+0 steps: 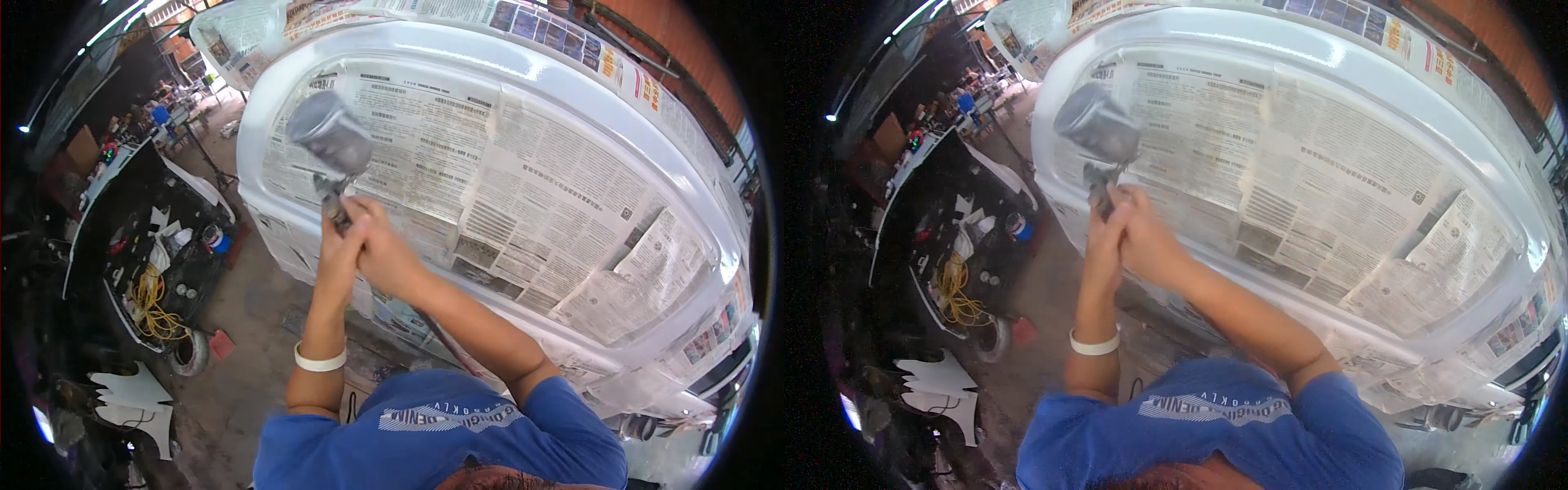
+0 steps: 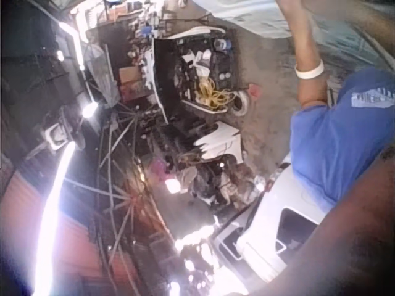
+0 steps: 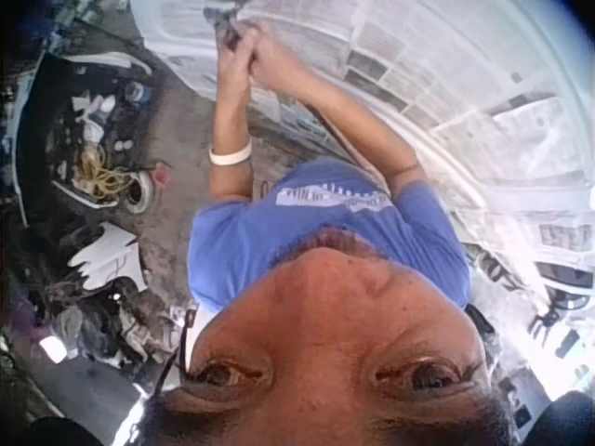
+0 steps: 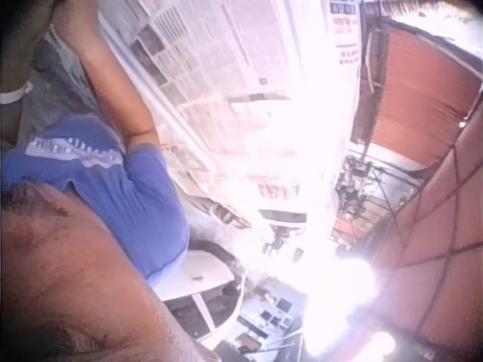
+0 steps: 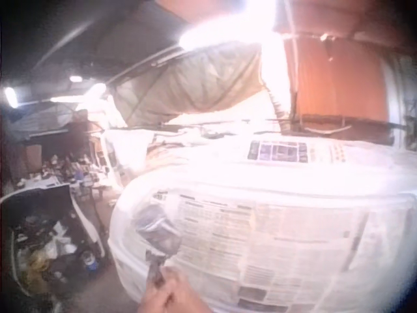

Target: The person sprays paint onto the body panels of a white car using a spray gun, moving from the rear pillar to the side panel. They also wipe down a metal component with a cloth and adjust the settings on the spray gun between painting sessions.

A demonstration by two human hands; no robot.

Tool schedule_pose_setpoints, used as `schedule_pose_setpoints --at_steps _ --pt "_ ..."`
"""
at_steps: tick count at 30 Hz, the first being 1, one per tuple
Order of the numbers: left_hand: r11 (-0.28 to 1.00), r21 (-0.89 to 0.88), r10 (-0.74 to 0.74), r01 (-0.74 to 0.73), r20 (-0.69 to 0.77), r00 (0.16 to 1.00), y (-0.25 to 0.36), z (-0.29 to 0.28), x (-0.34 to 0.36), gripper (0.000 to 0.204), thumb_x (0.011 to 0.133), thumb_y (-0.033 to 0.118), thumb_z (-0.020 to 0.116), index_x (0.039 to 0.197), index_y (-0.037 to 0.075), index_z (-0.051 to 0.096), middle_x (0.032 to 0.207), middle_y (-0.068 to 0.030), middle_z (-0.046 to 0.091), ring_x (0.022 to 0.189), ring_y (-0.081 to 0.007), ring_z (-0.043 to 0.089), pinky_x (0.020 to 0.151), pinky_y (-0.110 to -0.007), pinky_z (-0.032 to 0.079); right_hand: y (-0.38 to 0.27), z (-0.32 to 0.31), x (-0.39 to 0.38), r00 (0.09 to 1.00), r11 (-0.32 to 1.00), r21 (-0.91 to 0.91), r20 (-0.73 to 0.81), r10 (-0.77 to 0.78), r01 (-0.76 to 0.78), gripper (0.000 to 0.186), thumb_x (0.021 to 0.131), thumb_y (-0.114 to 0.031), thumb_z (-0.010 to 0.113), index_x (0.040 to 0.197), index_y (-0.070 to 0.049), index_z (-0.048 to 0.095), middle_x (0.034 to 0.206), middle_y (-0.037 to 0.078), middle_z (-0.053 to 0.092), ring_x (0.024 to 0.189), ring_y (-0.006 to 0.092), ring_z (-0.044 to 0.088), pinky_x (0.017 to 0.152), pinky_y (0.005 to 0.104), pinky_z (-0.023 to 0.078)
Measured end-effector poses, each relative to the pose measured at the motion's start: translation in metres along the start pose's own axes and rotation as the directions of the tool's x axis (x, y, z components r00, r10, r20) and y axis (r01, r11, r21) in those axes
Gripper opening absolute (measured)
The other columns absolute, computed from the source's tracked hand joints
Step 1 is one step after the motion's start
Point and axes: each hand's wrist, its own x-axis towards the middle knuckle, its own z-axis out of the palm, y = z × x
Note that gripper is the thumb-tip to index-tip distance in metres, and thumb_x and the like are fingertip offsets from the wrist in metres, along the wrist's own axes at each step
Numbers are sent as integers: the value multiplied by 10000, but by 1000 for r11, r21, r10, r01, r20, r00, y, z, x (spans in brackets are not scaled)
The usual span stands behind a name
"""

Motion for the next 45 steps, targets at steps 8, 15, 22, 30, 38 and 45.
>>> schedule_pose_setpoints --at_steps 8,15,22,30,38,45 --pt "969 -144 -234 199 -293 927 3 -26 21 569 1021 523 501 1274 15 553 1076 -127 685 1016 -219 668 805 -353 559 -14 -12 -63 986 974 215 164 35 -70 781 894 -116 648 1541 28 235 1570 273 247 1447 430 304 1162 426 320" --pt "998 8 -66 68 -158 985 102 -46 138 543 1017 542 489 1311 91 558 1156 -99 711 1033 -190 698 607 -249 502 96 -28 -295 590 687 75 585 557 -723 391 958 -335 651 1190 -20 657 856 104 689 801 176 622 758 361 502" --pt "967 250 -10 50 -159 987 141 -61 222 489 1020 462 532 1222 22 604 1042 -120 734 917 -195 733 559 -218 493 49 -74 -316 456 434 139 300 838 -890 393 969 -377 641 1016 10 689 762 82 650 742 143 578 692 337 475" --pt "867 488 -10 98 -179 984 146 -22 230 414 979 436 614 1132 54 654 915 -91 724 798 -173 724 564 -250 523 16 -96 -311 593 564 185 285 753 -805 370 971 -346 651 965 23 657 705 53 581 690 136 498 640 338 436" --pt "871 490 45 22 -123 991 146 -13 243 368 937 408 687 1050 58 666 801 -42 661 680 -120 647 528 -254 540 13 -92 -315 586 552 195 263 767 -810 325 969 -317 658 978 8 672 662 43 567 614 122 503 568 318 425" --pt "863 503 30 -31 10 999 161 15 222 396 927 443 687 1093 85 653 845 -31 683 701 -99 647 534 -211 478 4 -94 -303 580 551 183 257 773 -814 310 957 -299 672 993 9 686 660 57 565 623 127 507 579 323 427"
